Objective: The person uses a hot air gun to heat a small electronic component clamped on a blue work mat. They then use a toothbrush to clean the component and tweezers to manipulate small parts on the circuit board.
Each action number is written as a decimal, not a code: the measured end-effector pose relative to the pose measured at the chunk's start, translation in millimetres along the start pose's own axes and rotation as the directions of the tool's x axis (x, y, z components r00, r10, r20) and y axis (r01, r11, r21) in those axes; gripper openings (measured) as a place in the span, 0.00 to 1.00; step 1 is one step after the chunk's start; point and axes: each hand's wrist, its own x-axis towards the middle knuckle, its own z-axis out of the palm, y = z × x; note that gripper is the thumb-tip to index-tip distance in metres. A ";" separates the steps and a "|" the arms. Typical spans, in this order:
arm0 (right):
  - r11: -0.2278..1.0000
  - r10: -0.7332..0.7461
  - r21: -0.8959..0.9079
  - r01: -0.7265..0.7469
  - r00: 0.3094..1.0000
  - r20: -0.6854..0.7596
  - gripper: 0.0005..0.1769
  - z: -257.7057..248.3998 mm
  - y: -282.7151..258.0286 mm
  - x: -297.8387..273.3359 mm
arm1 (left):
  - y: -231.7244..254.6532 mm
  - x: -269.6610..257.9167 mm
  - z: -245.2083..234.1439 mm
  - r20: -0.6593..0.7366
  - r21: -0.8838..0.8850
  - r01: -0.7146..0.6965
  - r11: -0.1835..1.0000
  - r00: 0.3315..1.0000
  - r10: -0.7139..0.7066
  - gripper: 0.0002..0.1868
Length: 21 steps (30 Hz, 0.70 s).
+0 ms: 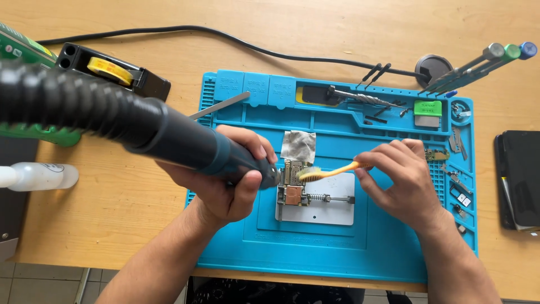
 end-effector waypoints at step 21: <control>0.998 0.066 0.013 -0.067 0.997 0.038 0.06 2.1 9.9 -2.6 | 10.6 -2.3 4.2 0.160 -0.157 0.058 0.986 0.987 -0.032 0.46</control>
